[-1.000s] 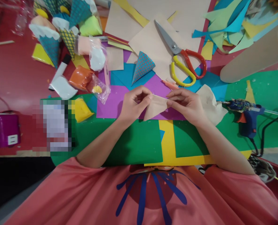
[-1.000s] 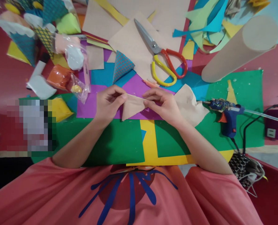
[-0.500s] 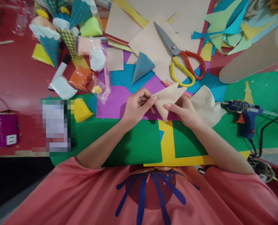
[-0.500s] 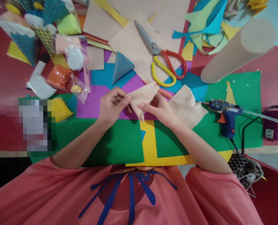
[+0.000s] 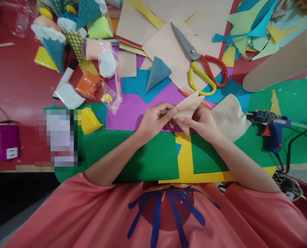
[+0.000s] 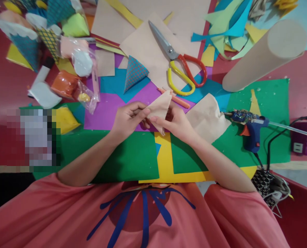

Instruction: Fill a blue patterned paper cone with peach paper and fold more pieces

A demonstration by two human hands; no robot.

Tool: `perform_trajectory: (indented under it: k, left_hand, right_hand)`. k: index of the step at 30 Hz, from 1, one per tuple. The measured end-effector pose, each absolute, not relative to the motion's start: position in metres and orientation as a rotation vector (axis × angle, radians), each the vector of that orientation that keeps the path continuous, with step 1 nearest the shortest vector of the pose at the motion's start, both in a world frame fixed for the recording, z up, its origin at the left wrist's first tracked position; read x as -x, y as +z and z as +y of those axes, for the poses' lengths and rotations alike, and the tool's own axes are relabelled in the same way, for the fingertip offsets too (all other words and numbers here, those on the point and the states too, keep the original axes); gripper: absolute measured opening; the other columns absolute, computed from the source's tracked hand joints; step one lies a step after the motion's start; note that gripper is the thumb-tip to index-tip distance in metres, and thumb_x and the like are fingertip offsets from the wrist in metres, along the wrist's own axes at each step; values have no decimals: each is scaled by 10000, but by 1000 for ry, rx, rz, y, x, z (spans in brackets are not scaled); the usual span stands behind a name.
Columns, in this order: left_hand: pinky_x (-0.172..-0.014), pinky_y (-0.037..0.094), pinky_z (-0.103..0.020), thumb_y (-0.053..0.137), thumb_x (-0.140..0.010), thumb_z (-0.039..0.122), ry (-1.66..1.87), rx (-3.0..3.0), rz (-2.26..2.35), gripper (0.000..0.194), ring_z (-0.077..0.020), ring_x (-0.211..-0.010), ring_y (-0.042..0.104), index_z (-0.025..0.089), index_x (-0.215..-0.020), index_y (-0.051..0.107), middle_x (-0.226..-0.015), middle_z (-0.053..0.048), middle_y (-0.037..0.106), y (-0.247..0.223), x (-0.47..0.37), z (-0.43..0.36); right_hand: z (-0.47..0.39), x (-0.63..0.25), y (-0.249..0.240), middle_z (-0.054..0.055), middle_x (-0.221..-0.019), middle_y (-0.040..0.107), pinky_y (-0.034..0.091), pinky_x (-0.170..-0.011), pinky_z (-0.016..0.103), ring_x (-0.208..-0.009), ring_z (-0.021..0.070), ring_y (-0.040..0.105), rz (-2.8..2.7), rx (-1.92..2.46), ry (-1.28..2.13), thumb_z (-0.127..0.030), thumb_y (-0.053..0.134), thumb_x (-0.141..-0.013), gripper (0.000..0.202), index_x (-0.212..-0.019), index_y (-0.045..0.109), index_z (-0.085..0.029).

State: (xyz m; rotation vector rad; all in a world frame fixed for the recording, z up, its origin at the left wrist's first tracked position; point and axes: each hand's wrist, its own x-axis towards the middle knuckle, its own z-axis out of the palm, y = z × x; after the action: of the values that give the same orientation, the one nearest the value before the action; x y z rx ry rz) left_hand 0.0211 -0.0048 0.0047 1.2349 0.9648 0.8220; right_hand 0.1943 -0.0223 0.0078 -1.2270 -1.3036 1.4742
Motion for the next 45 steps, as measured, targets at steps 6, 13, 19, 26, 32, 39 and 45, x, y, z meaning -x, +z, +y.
perform_trajectory:
  k: [6,13,19,26,32,39,45]
  left_hand:
    - [-400,480,-155,685,-783,531,808,-1222,977,378,-105,-456,651,169,-803,577,-550,37,651,5,-20,-5]
    - [-443,533,-176,746,-740,492,845,-1083,949,414,-132,-497,689,140,-920,625,-634,-4,730,3,-18,-4]
    - [-467,536,-167,730,-772,428,895,-1060,973,322,-127,-562,711,142,-910,681,-726,-24,758,3,-12,-1]
    - [-558,579,-201,730,-753,503,879,-1153,962,410,-132,-611,718,178,-988,641,-728,-8,743,6,-8,7]
    - [-466,517,-166,789,-707,464,847,-1223,944,346,-120,-590,701,160,-860,729,-701,-16,726,7,-12,0]
    - [-481,524,-147,787,-725,431,884,-1196,876,284,-109,-595,708,176,-846,750,-712,-15,743,8,-8,-1]
    - [-477,555,-172,763,-669,601,709,-1067,884,491,-127,-512,694,153,-836,652,-621,-3,720,10,-12,1]
  right_hand:
    - [-19,-198,6,13,-937,720,577,-748,285,-838,158,682,-1200,1171,1563,-432,760,-747,353,-984,657,-192]
    - [-17,-201,-1,-8,-864,709,567,-726,277,-805,146,674,-1109,1127,1609,-384,746,-757,265,-956,694,-217]
    - [-14,-204,8,-26,-775,710,569,-593,221,-623,96,645,-958,1106,1616,-302,766,-741,90,-803,748,-239]
    - [-12,-210,8,8,-811,734,618,-703,286,-700,142,684,-1067,1185,1515,-395,776,-739,170,-798,770,-236]
    - [-14,-207,14,4,-718,709,577,-526,229,-585,122,668,-1010,1146,1682,-426,832,-654,265,-733,715,-201]
    - [-13,-208,9,-5,-636,679,549,-509,220,-533,109,657,-881,996,1908,-447,793,-694,316,-693,623,-180]
    - [-15,-206,10,-15,-627,644,439,-490,200,-540,82,586,-1012,1062,1762,-432,790,-696,308,-634,634,-174]
